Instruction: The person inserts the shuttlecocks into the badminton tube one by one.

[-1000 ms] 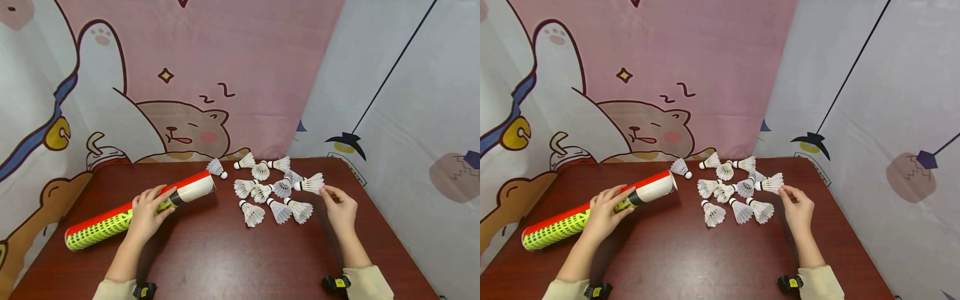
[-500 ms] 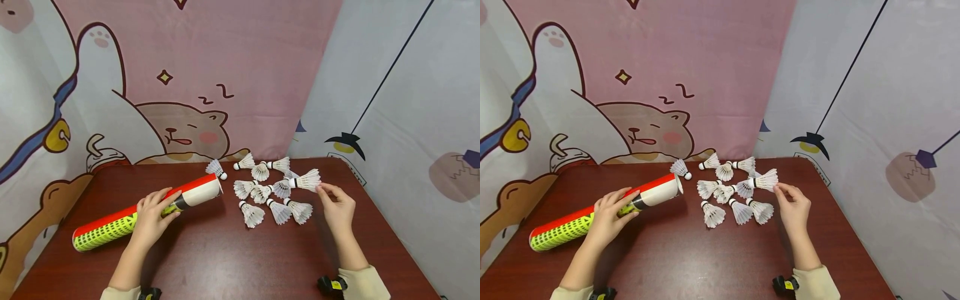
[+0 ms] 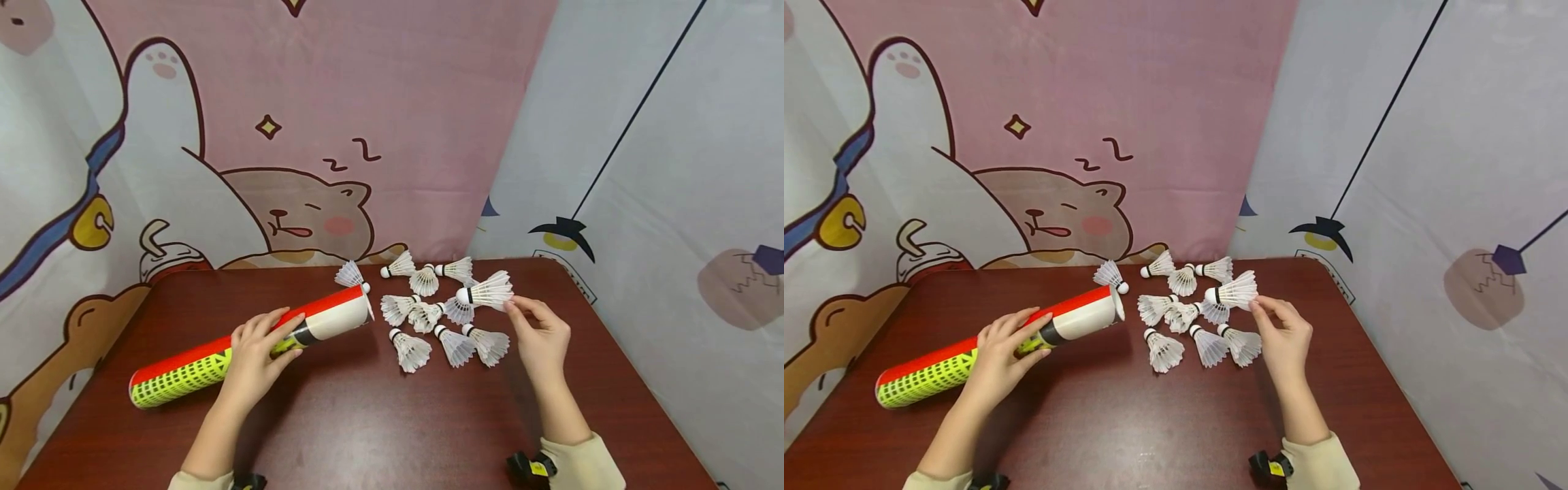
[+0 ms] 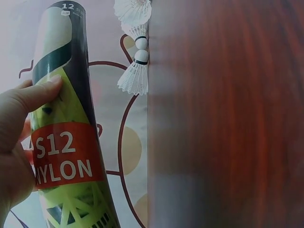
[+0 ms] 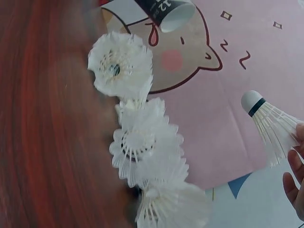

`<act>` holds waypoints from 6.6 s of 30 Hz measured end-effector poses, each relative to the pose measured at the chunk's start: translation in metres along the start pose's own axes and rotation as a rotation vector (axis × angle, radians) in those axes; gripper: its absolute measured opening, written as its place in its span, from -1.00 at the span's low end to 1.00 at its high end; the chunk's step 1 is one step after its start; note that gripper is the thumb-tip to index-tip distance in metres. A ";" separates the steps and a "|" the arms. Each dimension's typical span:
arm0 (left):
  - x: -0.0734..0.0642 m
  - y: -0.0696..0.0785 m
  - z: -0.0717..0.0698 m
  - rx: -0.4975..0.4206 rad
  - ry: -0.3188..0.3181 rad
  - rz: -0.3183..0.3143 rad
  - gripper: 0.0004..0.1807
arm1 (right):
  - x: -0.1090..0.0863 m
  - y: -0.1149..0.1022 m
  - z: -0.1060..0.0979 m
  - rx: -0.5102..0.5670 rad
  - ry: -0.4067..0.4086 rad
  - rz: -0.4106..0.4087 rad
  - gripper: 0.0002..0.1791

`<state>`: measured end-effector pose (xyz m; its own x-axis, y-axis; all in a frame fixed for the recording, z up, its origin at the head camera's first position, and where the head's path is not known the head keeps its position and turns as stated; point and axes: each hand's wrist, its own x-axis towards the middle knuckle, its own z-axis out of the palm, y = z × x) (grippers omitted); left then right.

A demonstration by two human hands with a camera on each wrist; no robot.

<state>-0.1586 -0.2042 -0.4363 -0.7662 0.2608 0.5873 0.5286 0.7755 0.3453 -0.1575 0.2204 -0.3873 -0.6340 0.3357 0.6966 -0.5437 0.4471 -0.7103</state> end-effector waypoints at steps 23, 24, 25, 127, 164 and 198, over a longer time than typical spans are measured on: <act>-0.001 0.011 -0.003 -0.017 -0.003 0.017 -0.23 | -0.009 -0.021 0.038 0.190 -0.058 -0.040 -0.88; -0.001 0.011 -0.003 -0.018 -0.004 0.017 -0.22 | -0.009 -0.022 0.040 0.197 -0.058 -0.042 -0.88; -0.001 0.011 -0.002 -0.019 -0.005 0.017 -0.22 | -0.010 -0.022 0.042 0.197 -0.059 -0.046 -0.88; -0.001 0.021 0.001 -0.072 -0.001 0.074 -0.20 | -0.047 -0.009 0.124 0.335 -0.583 0.283 -0.89; 0.000 0.022 0.001 -0.090 -0.002 0.074 -0.21 | -0.037 0.009 0.127 0.454 -0.879 0.400 -0.81; 0.001 0.021 -0.001 -0.097 0.003 0.091 -0.35 | -0.025 0.001 0.076 0.294 -0.733 0.202 -0.82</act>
<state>-0.1483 -0.1882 -0.4282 -0.7123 0.3254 0.6218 0.6288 0.6895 0.3595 -0.1837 0.1495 -0.4135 -0.8788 -0.2866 0.3816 -0.4378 0.1661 -0.8836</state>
